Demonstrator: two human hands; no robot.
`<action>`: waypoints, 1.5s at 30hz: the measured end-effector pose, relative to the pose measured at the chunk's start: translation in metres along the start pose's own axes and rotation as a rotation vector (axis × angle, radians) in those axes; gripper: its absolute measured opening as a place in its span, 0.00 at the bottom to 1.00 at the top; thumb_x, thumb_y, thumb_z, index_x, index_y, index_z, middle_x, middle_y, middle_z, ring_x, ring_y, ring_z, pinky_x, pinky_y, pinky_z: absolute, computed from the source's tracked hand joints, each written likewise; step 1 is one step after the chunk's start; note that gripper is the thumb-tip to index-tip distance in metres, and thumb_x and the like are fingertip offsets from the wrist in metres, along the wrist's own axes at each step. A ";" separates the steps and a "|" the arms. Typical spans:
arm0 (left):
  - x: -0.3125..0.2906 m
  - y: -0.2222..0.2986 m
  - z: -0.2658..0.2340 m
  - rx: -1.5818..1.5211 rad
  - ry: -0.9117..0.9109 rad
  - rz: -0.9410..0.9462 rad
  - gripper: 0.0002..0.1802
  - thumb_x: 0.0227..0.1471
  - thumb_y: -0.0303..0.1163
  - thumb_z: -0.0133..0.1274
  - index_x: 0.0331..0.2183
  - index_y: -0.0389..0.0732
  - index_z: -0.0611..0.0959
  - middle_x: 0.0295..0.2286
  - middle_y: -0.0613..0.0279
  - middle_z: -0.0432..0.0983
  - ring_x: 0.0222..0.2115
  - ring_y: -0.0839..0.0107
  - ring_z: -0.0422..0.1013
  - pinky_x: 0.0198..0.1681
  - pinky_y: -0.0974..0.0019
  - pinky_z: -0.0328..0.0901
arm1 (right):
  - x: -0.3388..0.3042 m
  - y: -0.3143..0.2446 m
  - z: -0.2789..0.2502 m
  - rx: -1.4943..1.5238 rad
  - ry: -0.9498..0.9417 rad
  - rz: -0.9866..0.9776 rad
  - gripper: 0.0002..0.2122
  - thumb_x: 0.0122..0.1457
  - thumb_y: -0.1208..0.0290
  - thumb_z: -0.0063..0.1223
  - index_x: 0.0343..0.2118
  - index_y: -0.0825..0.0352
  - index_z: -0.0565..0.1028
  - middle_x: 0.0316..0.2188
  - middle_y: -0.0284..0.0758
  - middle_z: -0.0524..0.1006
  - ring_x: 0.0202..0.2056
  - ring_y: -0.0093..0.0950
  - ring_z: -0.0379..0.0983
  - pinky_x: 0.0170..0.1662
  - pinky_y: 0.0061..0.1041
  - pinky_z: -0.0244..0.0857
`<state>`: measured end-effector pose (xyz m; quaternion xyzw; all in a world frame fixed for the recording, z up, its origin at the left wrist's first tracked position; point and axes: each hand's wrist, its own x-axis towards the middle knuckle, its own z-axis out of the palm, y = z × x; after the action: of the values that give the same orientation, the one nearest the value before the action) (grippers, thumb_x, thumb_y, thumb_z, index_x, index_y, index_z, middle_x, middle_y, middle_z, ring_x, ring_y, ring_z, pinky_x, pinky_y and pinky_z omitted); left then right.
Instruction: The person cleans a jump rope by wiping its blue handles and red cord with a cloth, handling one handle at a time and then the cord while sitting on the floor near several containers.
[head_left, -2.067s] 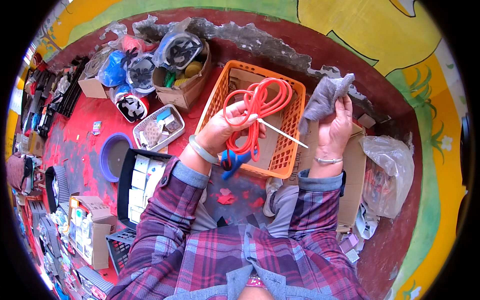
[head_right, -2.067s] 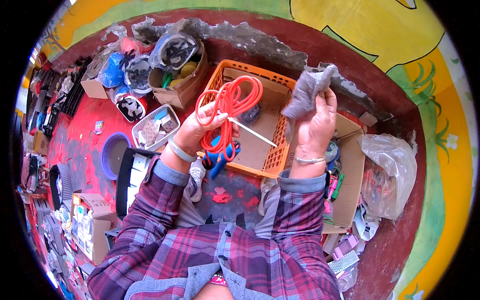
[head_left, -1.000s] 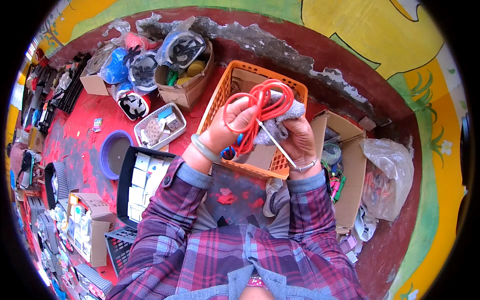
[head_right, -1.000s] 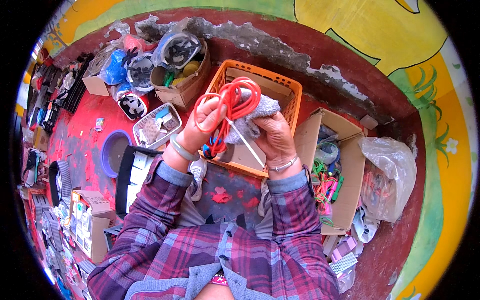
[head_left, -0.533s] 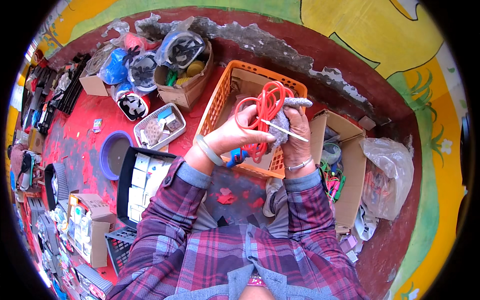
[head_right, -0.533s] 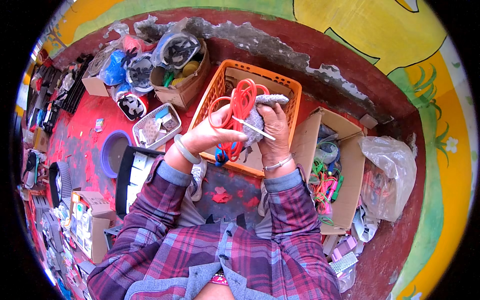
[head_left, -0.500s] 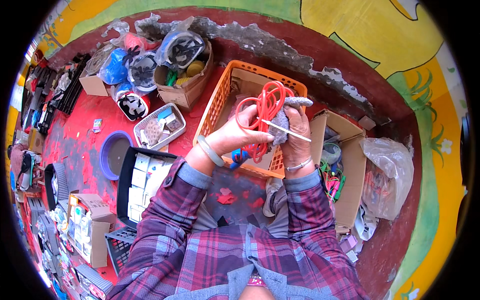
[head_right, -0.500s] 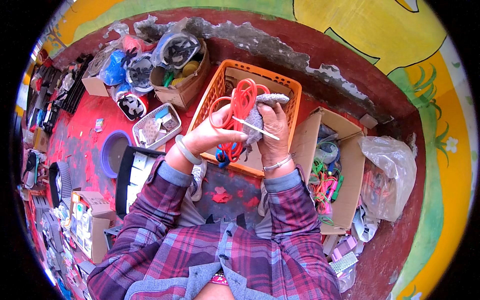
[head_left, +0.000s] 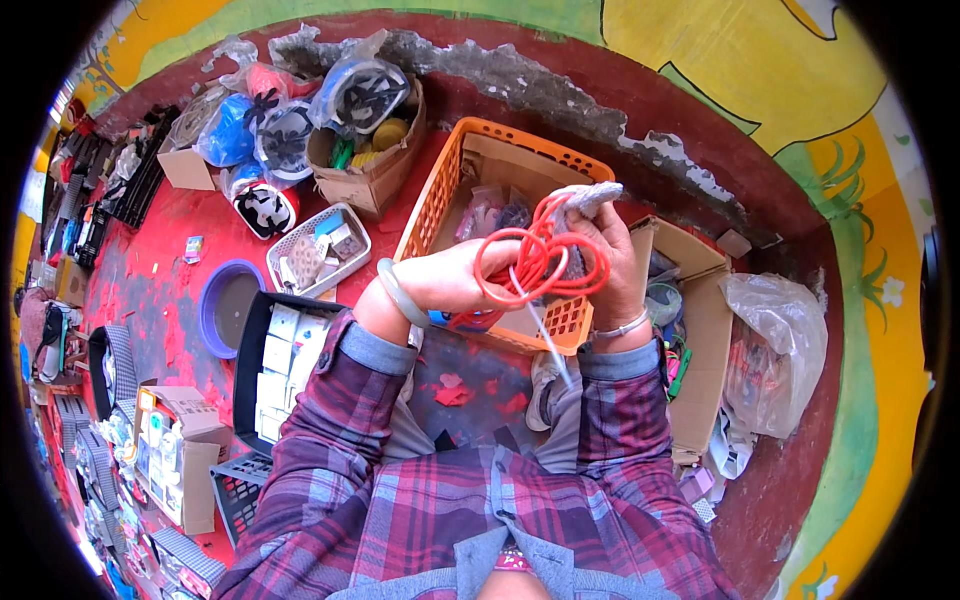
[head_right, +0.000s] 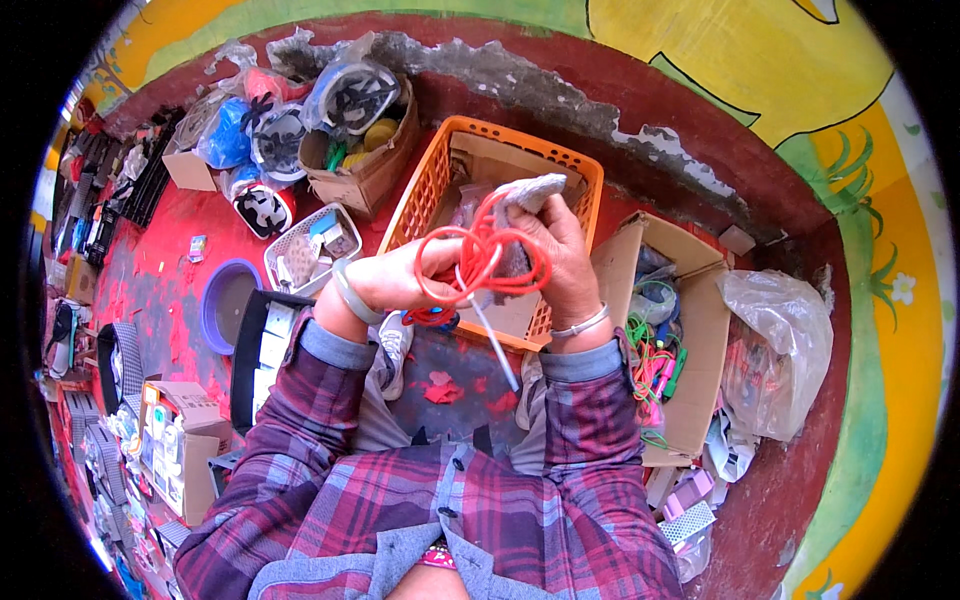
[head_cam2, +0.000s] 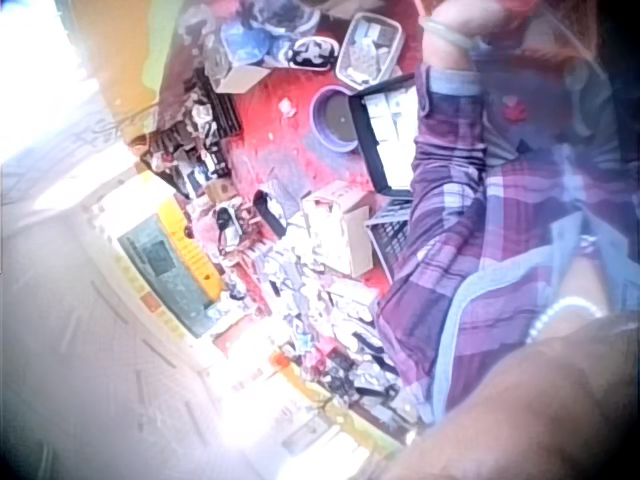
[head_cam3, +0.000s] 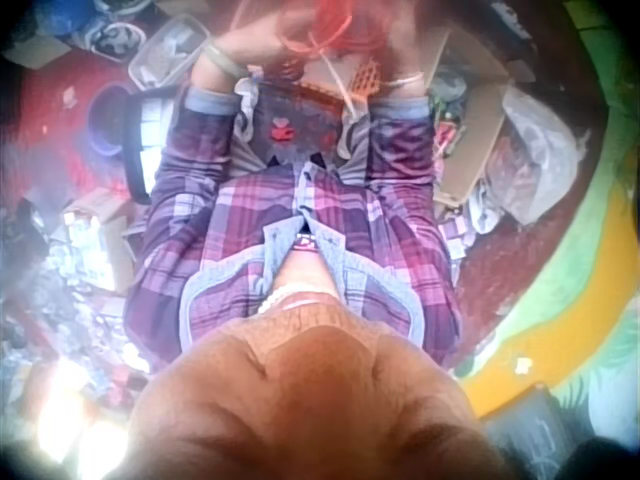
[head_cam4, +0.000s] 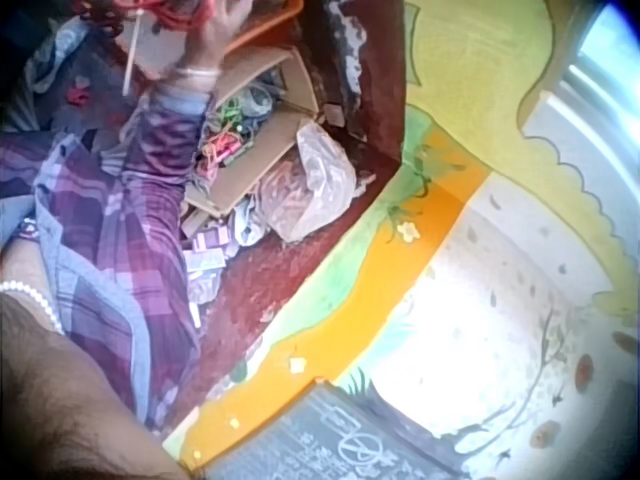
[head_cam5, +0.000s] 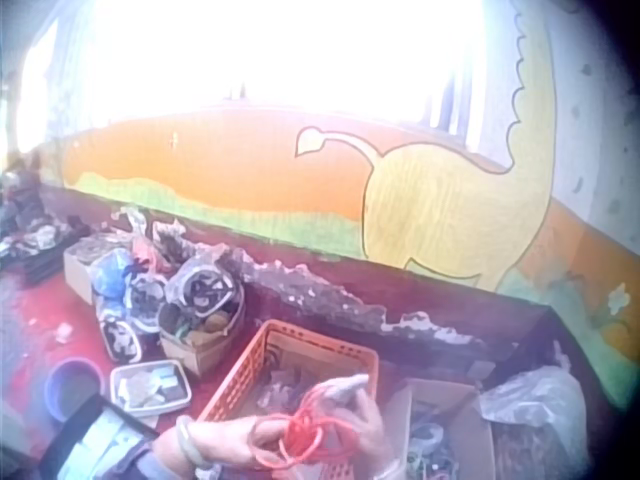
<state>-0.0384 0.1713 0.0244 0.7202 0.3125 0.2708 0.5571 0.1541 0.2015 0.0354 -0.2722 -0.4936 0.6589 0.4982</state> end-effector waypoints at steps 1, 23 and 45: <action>-0.001 0.001 0.000 -0.004 -0.034 -0.066 0.23 0.45 0.25 0.58 0.46 0.37 0.73 0.37 0.63 0.72 0.40 0.72 0.67 0.46 0.67 0.62 | -0.002 -0.005 0.001 -0.030 -0.039 0.044 0.10 0.60 0.71 0.48 0.43 0.67 0.69 0.35 0.29 0.72 0.35 0.17 0.69 0.39 0.17 0.65; 0.000 -0.002 -0.001 0.435 0.080 -0.039 0.21 0.37 0.23 0.53 0.40 0.37 0.76 0.29 0.48 0.75 0.32 0.56 0.72 0.37 0.61 0.66 | 0.003 -0.009 -0.015 -0.352 -0.269 0.198 0.20 0.58 0.66 0.52 0.51 0.70 0.66 0.43 0.32 0.72 0.39 0.20 0.69 0.43 0.20 0.65; -0.001 -0.006 -0.009 -0.612 0.286 -0.017 0.20 0.45 0.22 0.56 0.43 0.36 0.75 0.36 0.68 0.74 0.35 0.81 0.67 0.42 0.73 0.62 | 0.008 -0.021 -0.078 0.196 0.309 -0.156 0.18 0.64 0.57 0.36 0.42 0.69 0.70 0.31 0.35 0.74 0.31 0.28 0.72 0.37 0.27 0.68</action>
<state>-0.0465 0.1779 0.0206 0.4716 0.2975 0.4457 0.7003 0.2255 0.2384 0.0270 -0.2812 -0.3643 0.6137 0.6416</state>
